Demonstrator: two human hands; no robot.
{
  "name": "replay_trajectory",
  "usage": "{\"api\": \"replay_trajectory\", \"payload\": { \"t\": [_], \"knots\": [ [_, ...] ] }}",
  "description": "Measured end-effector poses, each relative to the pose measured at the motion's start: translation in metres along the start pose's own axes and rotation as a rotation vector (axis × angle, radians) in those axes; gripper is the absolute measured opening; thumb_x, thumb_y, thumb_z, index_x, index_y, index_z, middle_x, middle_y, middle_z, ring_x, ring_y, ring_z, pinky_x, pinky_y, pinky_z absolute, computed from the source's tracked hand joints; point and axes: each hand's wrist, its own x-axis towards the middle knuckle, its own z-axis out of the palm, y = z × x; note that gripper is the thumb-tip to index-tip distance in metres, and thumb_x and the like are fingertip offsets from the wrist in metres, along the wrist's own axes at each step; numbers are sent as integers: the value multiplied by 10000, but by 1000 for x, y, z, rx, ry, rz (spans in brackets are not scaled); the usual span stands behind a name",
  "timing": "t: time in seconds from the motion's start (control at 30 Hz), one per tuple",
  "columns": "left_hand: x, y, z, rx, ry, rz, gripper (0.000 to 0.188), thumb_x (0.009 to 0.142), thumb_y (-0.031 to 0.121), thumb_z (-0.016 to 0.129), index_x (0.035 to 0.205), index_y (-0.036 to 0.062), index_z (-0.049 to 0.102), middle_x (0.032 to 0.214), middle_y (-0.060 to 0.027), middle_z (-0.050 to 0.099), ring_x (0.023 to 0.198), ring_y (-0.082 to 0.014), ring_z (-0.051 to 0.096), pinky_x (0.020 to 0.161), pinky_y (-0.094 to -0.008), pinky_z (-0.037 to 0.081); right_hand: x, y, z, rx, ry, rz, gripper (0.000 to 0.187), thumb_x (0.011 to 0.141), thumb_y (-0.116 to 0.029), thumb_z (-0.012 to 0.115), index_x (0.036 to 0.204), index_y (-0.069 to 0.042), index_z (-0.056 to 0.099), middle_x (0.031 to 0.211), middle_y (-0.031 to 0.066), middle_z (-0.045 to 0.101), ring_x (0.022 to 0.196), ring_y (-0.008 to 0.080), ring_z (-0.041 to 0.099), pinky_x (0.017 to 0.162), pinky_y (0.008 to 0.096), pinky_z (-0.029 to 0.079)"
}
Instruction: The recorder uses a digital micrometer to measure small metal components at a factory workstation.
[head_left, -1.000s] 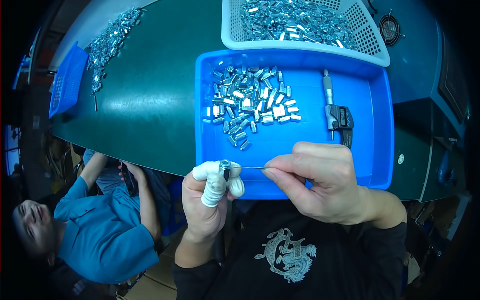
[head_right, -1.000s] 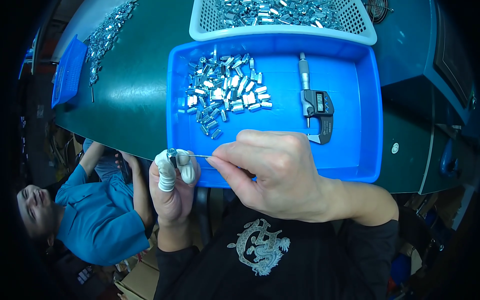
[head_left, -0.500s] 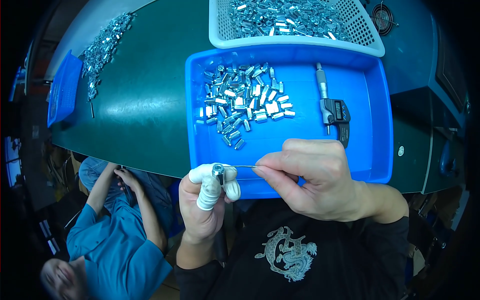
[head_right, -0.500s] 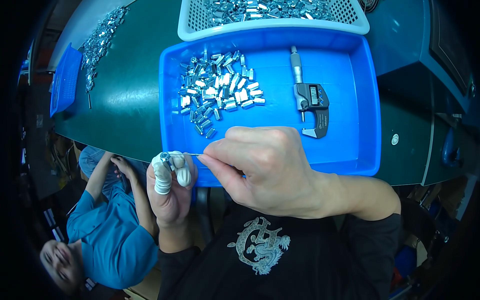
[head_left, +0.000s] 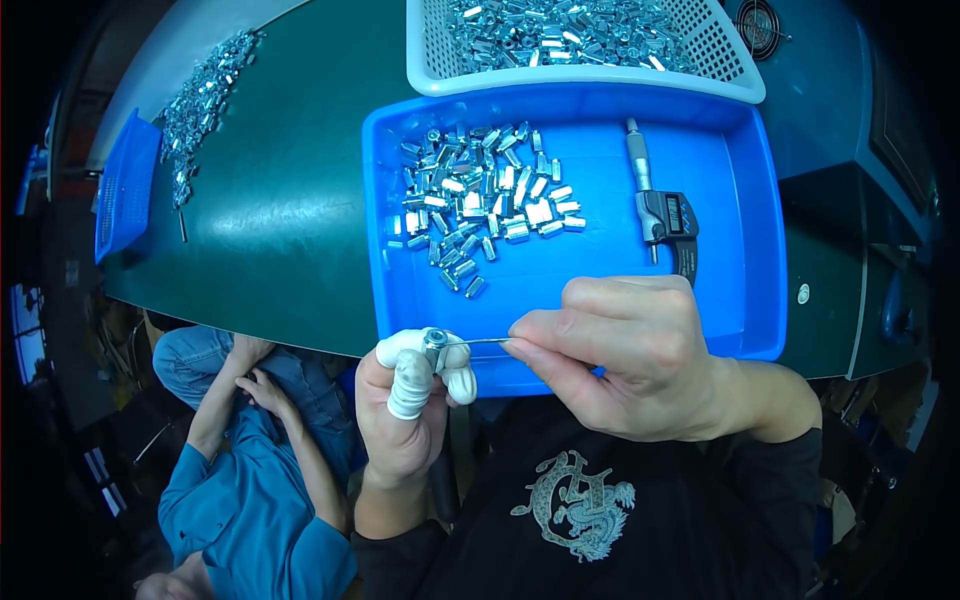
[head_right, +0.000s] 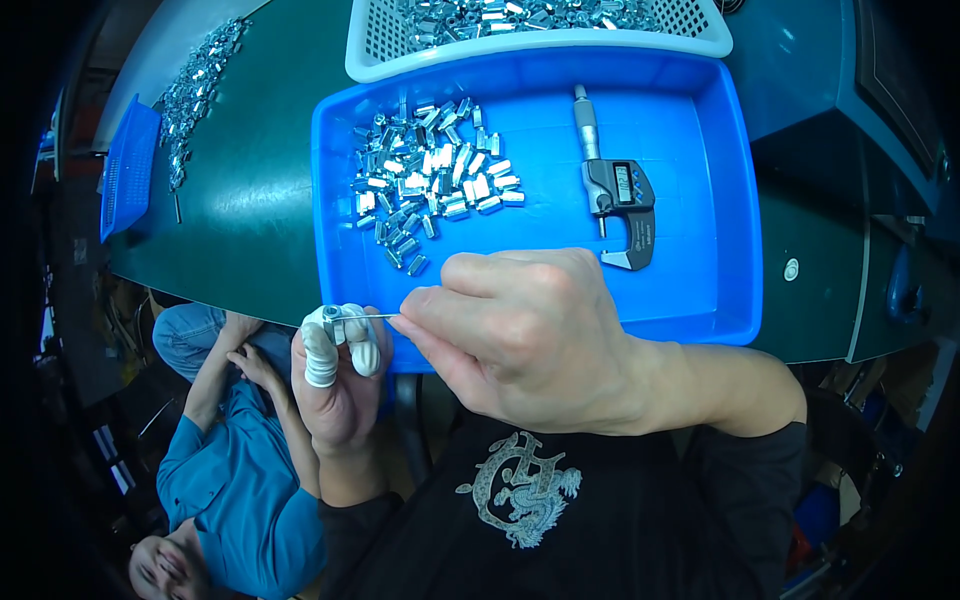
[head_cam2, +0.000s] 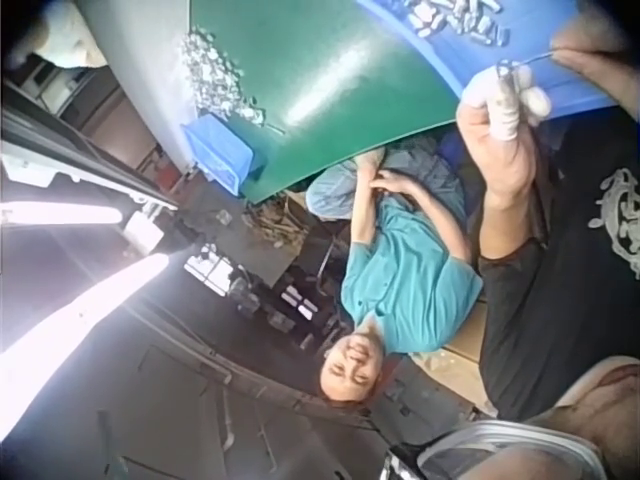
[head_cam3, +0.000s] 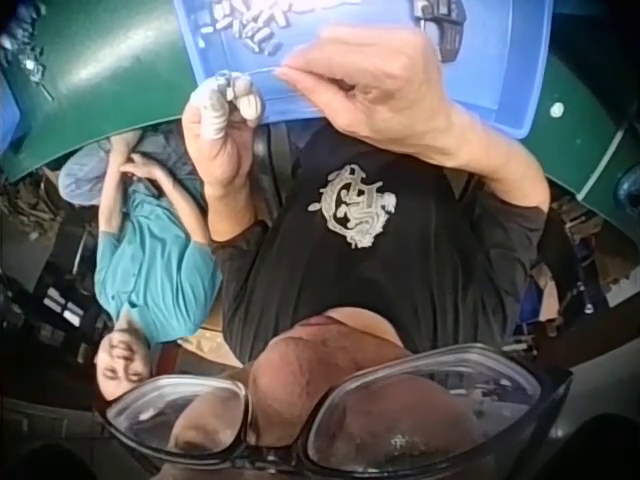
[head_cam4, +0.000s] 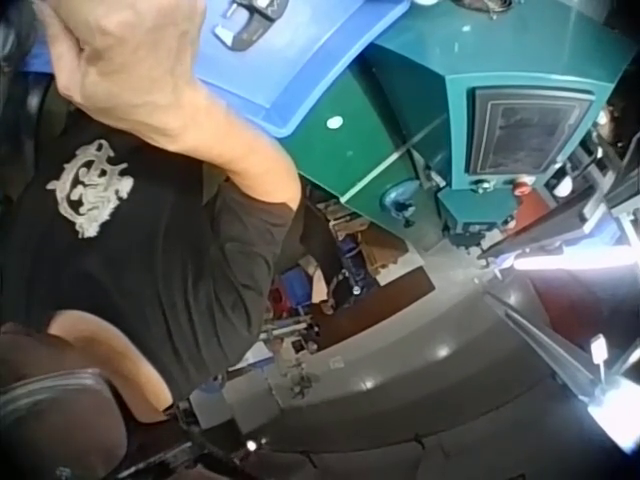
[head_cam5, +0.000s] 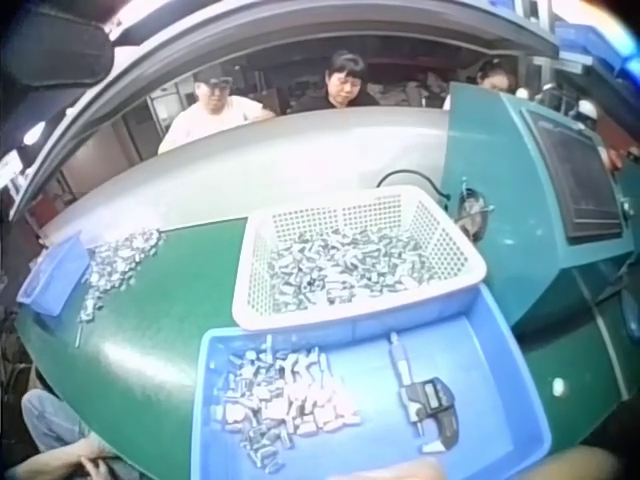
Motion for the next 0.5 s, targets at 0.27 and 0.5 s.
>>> {"api": "replay_trajectory", "payload": {
  "t": [0.27,0.5],
  "knots": [
    [4,9,-14,83,35,112,327,959,302,496,958,-12,587,741,-71,575,615,-127,482,546,-240,363,-8,-20,-38,-54,-107,-17,143,664,-10,742,795,-18,685,530,33,490,393,133,444,358,267,289],
    [4,11,-9,41,-17,80,360,964,322,478,958,-22,585,750,-82,576,629,-141,514,557,-243,383,-7,-14,-28,-100,-45,2,140,668,14,738,793,0,678,530,37,495,404,127,442,370,261,292]
  ]
}}
